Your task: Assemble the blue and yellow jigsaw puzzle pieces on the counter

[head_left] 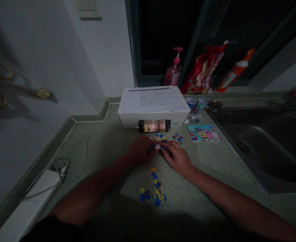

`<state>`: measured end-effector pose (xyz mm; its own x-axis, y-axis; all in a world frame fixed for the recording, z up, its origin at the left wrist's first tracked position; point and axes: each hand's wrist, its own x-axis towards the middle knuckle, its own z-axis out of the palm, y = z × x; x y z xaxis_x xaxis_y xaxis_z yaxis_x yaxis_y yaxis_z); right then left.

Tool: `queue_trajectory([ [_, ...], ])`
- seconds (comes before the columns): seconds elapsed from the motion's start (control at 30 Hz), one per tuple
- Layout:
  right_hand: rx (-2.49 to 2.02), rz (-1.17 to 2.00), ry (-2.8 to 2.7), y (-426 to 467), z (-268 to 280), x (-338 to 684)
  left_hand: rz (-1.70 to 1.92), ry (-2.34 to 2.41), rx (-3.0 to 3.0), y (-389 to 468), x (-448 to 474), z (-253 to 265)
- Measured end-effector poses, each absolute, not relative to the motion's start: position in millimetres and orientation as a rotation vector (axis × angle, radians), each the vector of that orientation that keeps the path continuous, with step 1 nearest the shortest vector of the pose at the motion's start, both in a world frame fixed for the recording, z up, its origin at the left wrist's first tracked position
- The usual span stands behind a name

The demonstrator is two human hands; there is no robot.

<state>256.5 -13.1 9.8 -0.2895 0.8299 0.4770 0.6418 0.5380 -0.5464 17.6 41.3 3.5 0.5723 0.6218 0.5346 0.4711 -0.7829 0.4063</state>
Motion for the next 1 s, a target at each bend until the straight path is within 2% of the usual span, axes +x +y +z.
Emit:
queue_trajectory([
  [0.17, -1.186, 0.324, -2.009, -12.3, 9.7, 256.3, 0.909, 0.906, 2.584, 42.9, 16.4, 2.1],
  [0.37, -1.139, 0.283, -2.012, -11.0, 11.1, 256.7, 0.954, 0.835, 2.597, 43.9, 15.9, 1.0],
  [0.6, -1.148, 0.269, -2.009, -10.7, 7.9, 257.1, 0.786, 0.889, 2.571, 43.1, 16.4, 4.7],
  [1.0, -1.214, 0.261, -2.037, -11.7, 11.1, 256.0, 0.840, 0.839, 2.624, 44.2, 16.1, 3.2],
])
